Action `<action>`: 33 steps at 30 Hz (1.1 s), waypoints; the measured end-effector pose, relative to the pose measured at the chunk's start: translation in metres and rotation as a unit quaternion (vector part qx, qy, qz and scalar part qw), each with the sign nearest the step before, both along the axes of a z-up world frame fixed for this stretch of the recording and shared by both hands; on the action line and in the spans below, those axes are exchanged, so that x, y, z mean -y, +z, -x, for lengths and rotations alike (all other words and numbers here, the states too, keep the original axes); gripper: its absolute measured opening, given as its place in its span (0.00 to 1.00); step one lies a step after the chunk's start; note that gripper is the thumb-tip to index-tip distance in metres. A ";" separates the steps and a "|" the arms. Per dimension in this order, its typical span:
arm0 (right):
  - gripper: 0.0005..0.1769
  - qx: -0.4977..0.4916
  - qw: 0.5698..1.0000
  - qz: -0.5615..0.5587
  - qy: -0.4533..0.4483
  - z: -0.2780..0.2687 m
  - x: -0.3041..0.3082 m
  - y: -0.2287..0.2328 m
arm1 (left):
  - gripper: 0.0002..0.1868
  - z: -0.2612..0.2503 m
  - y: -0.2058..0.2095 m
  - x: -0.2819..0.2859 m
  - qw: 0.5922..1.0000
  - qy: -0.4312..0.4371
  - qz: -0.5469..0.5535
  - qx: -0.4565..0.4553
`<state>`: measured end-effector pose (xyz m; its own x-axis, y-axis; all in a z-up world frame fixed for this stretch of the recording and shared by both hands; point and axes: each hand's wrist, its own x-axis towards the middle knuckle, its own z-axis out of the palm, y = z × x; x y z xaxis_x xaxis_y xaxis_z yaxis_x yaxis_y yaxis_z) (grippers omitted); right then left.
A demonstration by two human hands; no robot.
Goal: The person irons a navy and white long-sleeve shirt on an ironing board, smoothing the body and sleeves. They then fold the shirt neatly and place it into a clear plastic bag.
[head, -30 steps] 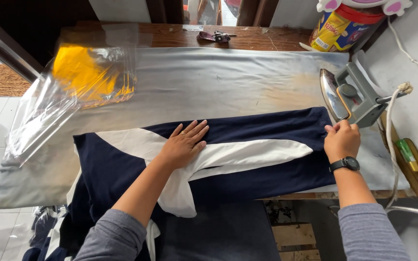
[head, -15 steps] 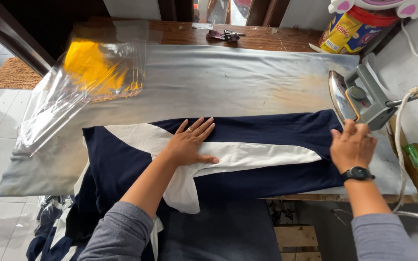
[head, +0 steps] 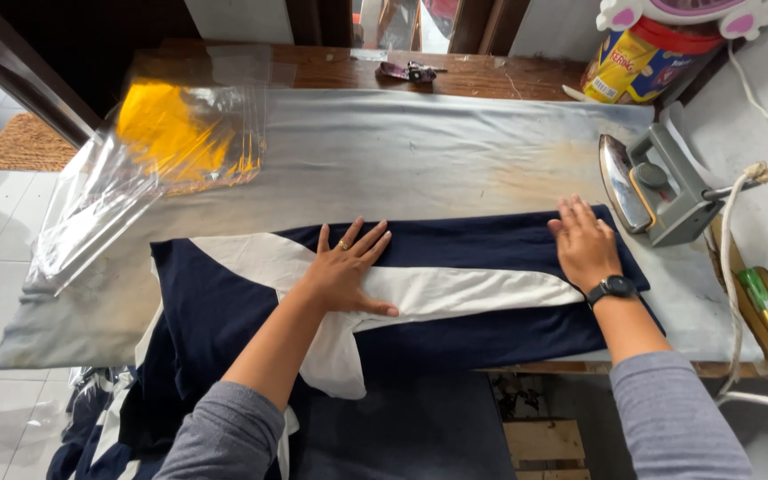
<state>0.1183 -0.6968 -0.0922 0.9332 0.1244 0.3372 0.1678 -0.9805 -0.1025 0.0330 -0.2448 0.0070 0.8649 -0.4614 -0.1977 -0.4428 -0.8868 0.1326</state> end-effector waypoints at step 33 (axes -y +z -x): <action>0.34 0.129 0.964 0.140 -0.187 -0.039 0.089 0.064 | 0.65 0.012 -0.017 -0.051 0.999 0.021 0.030 0.029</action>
